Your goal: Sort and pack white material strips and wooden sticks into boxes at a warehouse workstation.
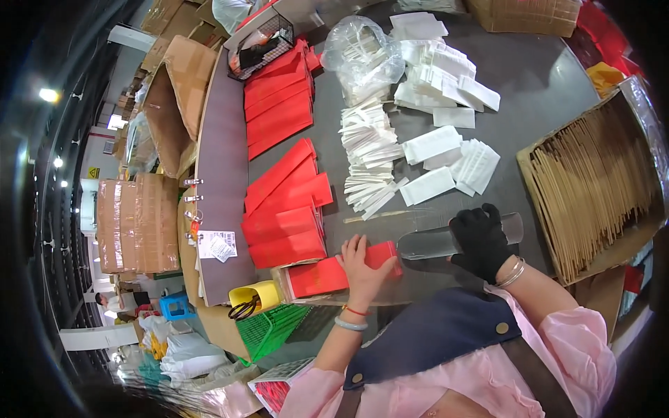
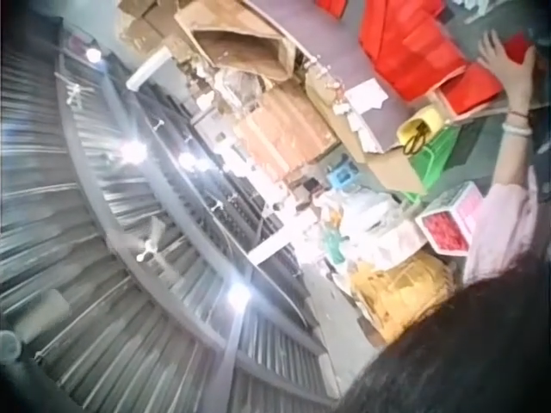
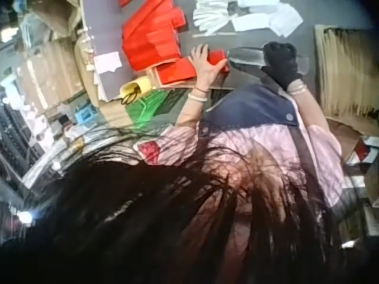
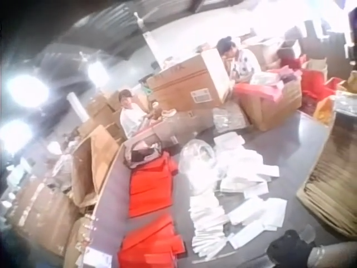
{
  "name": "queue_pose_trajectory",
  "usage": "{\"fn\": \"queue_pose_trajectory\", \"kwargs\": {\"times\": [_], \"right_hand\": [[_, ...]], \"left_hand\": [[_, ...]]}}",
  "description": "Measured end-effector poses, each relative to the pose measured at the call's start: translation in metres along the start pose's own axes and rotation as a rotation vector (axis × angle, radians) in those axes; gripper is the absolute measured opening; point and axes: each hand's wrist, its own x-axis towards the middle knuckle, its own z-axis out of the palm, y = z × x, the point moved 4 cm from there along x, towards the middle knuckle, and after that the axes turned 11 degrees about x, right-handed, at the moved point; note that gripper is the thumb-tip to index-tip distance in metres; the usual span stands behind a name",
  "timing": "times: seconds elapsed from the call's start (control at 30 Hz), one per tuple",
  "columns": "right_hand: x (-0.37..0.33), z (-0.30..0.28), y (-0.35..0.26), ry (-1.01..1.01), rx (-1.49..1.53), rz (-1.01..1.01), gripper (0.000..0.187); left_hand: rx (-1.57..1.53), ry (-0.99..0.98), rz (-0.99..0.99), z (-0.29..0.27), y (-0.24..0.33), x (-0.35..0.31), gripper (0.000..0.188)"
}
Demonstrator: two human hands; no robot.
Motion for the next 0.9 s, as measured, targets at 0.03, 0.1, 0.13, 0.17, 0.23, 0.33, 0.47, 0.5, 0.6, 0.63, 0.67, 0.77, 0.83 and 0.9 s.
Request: {"fn": "queue_pose_trajectory", "kwargs": {"times": [0.03, 0.1, 0.13, 0.17, 0.23, 0.33, 0.47, 0.5, 0.6, 0.63, 0.67, 0.77, 0.83, 0.9], "right_hand": [[0.001, 0.003, -0.001, -0.021, 0.005, -0.018, 0.062], [0.005, 0.013, -0.002, -0.046, 0.012, -0.042, 0.062], [0.007, 0.023, -0.002, -0.113, 0.041, -0.04, 0.062], [0.009, 0.031, -0.002, -0.175, 0.065, -0.032, 0.061], [0.02, 0.055, -0.015, -0.151, 0.17, -0.113, 0.06], [0.032, 0.065, -0.034, -0.114, 0.225, -0.176, 0.064], [0.019, 0.033, 0.001, 0.124, 0.343, -0.137, 0.065], [0.007, 0.031, 0.027, 0.125, 0.19, -0.132, 0.06], [-0.047, -0.036, 0.075, 0.448, 0.233, 0.225, 0.042], [-0.076, -0.04, 0.111, 0.541, 0.294, 0.346, 0.036], [-0.114, -0.045, 0.151, 0.613, 0.282, 0.446, 0.034], [-0.219, -0.059, 0.227, 0.773, 0.012, 0.575, 0.021], [-0.227, -0.053, 0.232, 0.562, -0.165, 0.663, 0.02], [-0.23, -0.045, 0.24, 0.344, -0.337, 0.74, 0.018]], "left_hand": [[-0.001, -0.001, -0.004, -0.001, -0.002, -0.001, 0.082], [-0.051, -0.009, -0.017, -0.002, -0.005, -0.001, 0.081], [-0.05, -0.011, -0.022, -0.002, -0.005, -0.001, 0.081], [-0.046, -0.007, -0.015, -0.003, -0.002, 0.001, 0.08], [-0.046, -0.004, 0.002, -0.005, 0.005, 0.003, 0.08], [-0.003, -0.059, 0.059, -0.005, 0.009, 0.013, 0.076], [-0.03, 0.126, 0.165, -0.007, 0.008, 0.067, 0.046], [0.064, 0.176, 0.159, -0.006, 0.006, 0.078, 0.034], [0.16, 0.067, 0.144, 0.001, -0.002, 0.094, 0.017], [0.164, 0.065, 0.15, 0.001, -0.005, 0.096, 0.017], [0.157, 0.063, 0.183, 0.002, -0.005, 0.096, 0.015], [0.114, 0.054, 0.251, 0.005, 0.012, 0.094, 0.011], [0.101, 0.049, 0.273, 0.005, 0.023, 0.093, 0.009], [-0.154, 0.01, 0.295, 0.012, 0.043, 0.089, 0.008]]}}
